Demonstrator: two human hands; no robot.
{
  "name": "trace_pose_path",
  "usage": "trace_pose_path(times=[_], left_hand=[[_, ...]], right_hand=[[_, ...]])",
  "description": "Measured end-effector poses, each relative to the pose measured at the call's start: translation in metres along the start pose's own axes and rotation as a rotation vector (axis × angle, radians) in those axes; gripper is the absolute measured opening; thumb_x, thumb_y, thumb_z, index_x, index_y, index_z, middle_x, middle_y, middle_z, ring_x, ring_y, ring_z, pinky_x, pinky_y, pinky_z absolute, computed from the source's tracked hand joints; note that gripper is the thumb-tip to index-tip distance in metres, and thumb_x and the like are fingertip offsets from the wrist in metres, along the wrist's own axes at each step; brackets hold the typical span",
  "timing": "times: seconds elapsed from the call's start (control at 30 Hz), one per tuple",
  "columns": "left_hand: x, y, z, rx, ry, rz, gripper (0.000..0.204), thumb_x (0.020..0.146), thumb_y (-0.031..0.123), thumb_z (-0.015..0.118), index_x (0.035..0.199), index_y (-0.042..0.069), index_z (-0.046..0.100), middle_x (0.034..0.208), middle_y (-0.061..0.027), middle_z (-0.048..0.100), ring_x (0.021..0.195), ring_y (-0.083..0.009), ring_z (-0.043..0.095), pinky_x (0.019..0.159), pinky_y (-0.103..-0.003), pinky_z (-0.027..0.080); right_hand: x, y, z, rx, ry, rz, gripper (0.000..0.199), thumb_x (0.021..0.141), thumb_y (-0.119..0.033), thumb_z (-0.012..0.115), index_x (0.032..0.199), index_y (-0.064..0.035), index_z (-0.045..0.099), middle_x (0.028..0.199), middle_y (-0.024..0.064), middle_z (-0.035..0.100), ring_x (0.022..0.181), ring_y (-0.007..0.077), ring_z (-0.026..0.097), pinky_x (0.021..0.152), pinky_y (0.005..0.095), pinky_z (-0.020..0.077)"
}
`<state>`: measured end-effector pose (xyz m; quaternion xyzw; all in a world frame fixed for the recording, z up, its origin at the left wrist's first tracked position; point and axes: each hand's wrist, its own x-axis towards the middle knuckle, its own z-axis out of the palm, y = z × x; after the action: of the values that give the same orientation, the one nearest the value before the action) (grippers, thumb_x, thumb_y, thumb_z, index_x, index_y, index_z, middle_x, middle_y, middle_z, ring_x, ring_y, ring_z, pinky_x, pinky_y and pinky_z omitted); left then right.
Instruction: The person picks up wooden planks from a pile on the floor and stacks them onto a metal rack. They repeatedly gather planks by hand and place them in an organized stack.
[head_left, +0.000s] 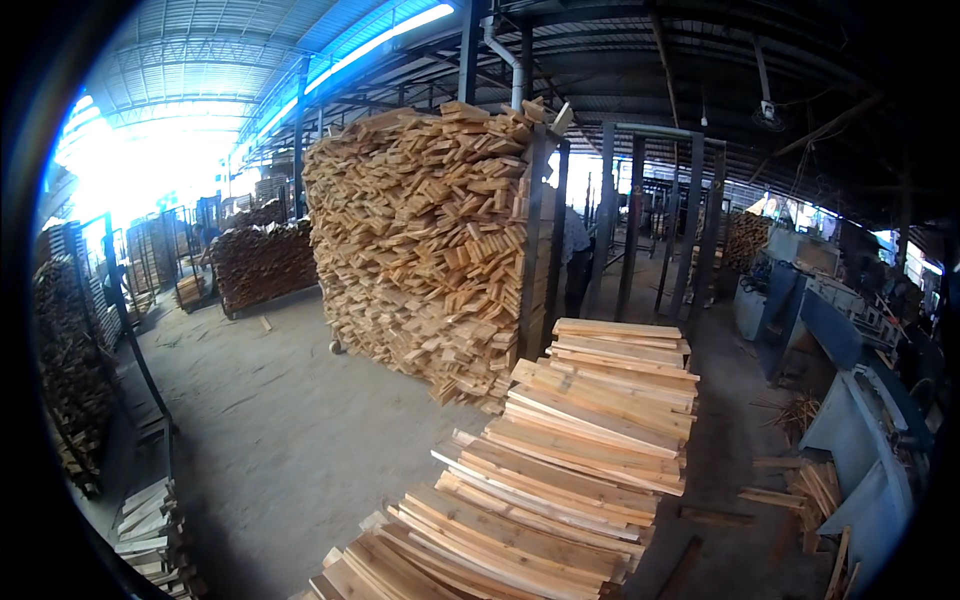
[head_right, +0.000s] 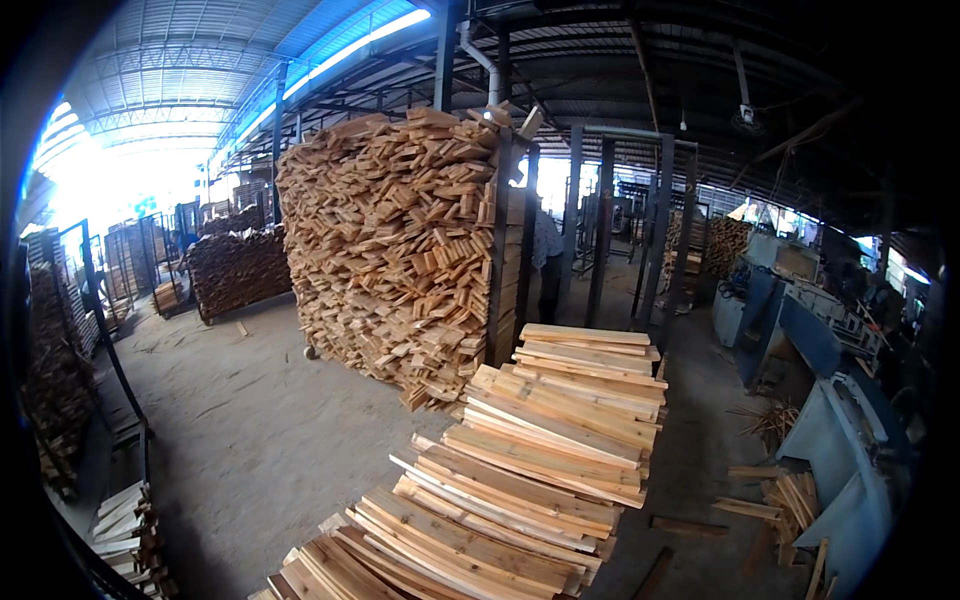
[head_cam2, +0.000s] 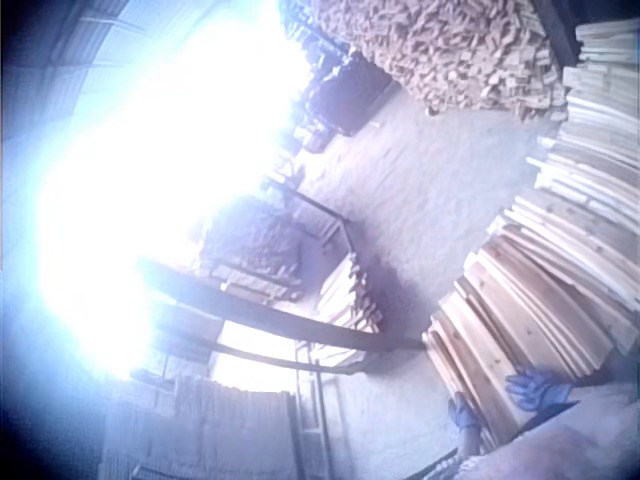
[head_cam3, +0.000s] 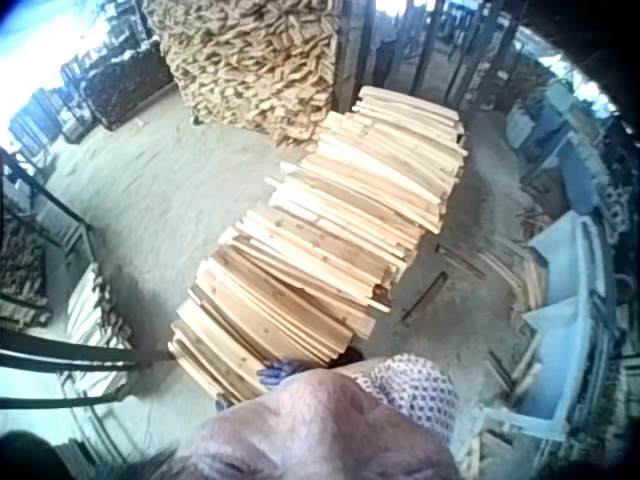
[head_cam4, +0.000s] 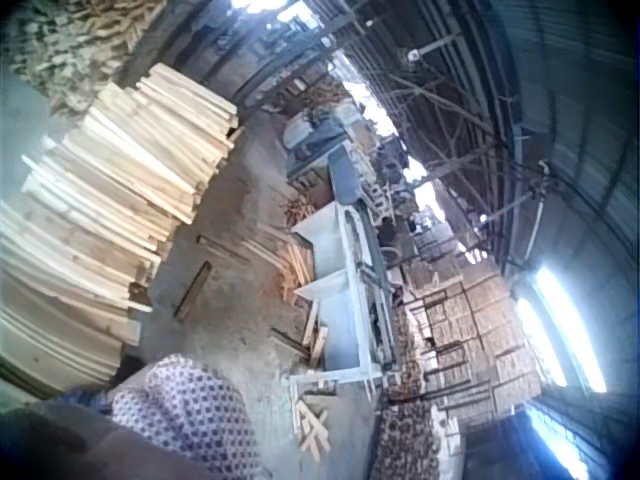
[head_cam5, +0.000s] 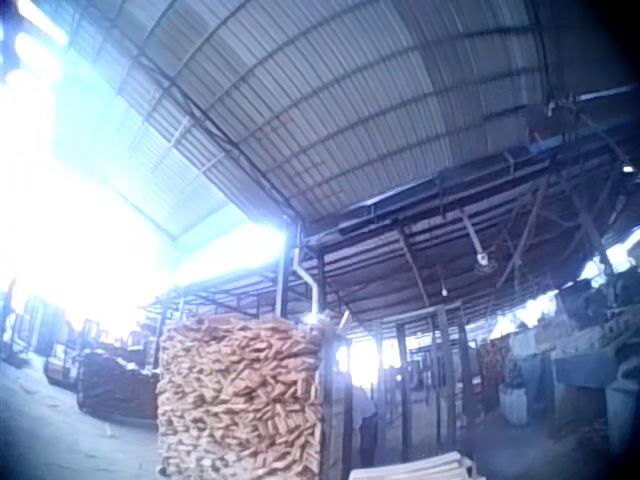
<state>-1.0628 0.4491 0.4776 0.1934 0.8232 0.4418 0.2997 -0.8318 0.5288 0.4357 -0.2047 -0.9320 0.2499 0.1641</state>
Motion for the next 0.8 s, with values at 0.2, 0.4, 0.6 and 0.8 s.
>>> trace_pose_path(times=[0.2,0.4,0.6,0.8], left_hand=[[0.009,-0.003,-0.014,-0.065,-0.002,-0.161,0.051,0.088,0.041,0.059,0.107,-0.005,0.052,0.090,-0.0131,0.059,0.077,-0.0252,0.056,0.066,-0.036,0.050],[0.005,0.006,-0.011,-0.032,0.024,-0.090,0.051,0.088,0.040,0.059,0.113,-0.004,0.050,0.102,-0.0151,0.055,0.090,-0.0275,0.051,0.076,-0.037,0.045],[0.002,0.009,-0.009,-0.038,0.043,-0.015,0.053,0.088,0.039,0.059,0.120,-0.002,0.048,0.115,-0.0172,0.051,0.102,-0.0297,0.047,0.086,-0.038,0.041],[0.013,0.015,-0.014,-0.051,0.080,0.074,0.056,0.088,0.037,0.060,0.127,0.000,0.046,0.127,-0.0192,0.046,0.115,-0.0320,0.043,0.096,-0.038,0.037]], right_hand=[[0.004,-0.010,0.036,0.077,0.041,0.087,0.059,0.086,-0.042,0.043,0.138,-0.0156,0.043,0.152,0.0096,0.026,0.138,0.0374,0.022,0.110,0.0544,0.0190],[0.014,-0.012,0.037,0.580,0.245,0.171,0.058,0.082,-0.042,0.052,0.134,-0.0149,0.049,0.149,0.0117,0.030,0.135,0.0409,0.027,0.106,0.0571,0.0248],[0.001,-0.018,0.029,0.164,0.405,-0.071,0.049,0.082,-0.035,0.059,0.125,-0.0124,0.056,0.135,0.0121,0.049,0.127,0.0352,0.042,0.105,0.0518,0.0325],[-0.078,-0.081,-0.022,0.770,0.411,0.445,0.036,0.087,-0.029,0.062,0.117,-0.0090,0.060,0.114,0.0144,0.062,0.104,0.0302,0.060,0.089,0.0399,0.0484]])
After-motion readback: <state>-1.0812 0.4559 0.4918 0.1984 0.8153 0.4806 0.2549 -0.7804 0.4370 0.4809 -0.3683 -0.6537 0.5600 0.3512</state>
